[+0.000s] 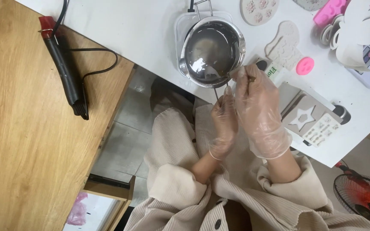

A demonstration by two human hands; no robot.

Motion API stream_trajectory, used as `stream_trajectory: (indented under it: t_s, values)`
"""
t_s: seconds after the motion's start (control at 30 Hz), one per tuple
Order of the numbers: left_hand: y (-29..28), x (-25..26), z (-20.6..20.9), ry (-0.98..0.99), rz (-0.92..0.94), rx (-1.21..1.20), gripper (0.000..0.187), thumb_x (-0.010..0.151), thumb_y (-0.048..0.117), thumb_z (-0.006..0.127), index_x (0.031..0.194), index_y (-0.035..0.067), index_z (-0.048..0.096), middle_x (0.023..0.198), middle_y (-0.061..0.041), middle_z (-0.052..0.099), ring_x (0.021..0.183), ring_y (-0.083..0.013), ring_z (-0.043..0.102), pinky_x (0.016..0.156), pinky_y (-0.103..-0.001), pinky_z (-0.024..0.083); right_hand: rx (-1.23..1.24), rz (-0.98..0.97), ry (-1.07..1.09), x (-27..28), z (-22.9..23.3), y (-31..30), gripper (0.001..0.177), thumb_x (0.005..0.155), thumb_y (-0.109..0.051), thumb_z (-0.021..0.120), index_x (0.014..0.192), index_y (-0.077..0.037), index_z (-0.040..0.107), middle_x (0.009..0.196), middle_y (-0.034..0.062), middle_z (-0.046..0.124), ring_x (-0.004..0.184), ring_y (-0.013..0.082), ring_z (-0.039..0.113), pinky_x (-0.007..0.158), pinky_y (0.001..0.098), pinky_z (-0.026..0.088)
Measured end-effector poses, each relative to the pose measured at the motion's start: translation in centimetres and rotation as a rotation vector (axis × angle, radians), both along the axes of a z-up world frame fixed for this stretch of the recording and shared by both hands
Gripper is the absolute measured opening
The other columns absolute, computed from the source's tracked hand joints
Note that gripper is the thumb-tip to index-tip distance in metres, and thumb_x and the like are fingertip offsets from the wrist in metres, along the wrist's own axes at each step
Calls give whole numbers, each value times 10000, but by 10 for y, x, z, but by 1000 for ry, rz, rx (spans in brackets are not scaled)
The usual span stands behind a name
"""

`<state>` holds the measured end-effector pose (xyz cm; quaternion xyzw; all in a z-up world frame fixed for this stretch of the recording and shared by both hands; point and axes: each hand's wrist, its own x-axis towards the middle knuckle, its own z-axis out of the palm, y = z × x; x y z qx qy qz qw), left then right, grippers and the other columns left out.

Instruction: Stirring and melting wax in a small pot using a heating plate and a spoon.

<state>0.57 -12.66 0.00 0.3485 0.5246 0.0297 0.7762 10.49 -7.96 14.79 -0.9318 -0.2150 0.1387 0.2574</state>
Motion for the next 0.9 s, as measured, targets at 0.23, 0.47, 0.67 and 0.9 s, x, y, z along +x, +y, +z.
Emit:
stream_trajectory:
  t_s: [0.23,0.47,0.67,0.9]
  values:
    - [4,-2,4,-130,96,-97,328,1076,290,608,859,50,662,769,37,605,694,-38,518,597,-210,448,-34,-50,-16,-8,-8,2,75,1081,-30,588,1033,26,600,940,179,685,789,324,683,688,415,549]
    - [12,-8,7,-229,60,-129,159,1016,198,666,1019,38,664,946,14,654,840,-55,601,738,-213,530,-18,-44,-41,-15,-8,6,66,1105,-36,570,1070,20,576,924,178,676,783,314,684,681,415,557]
    - [12,-12,10,-287,27,-116,201,968,178,701,1089,28,641,1003,0,672,902,-74,634,821,-218,553,-78,-78,-35,-22,-12,9,70,1095,-48,572,1064,15,577,899,181,658,736,308,677,646,408,557]
    - [38,-8,45,-454,-8,-78,404,1020,231,694,1342,1,610,1135,-21,635,1036,-72,607,951,-247,518,-26,-82,-64,-28,-10,17,63,1108,-39,571,1067,6,554,917,166,662,757,302,680,666,401,564]
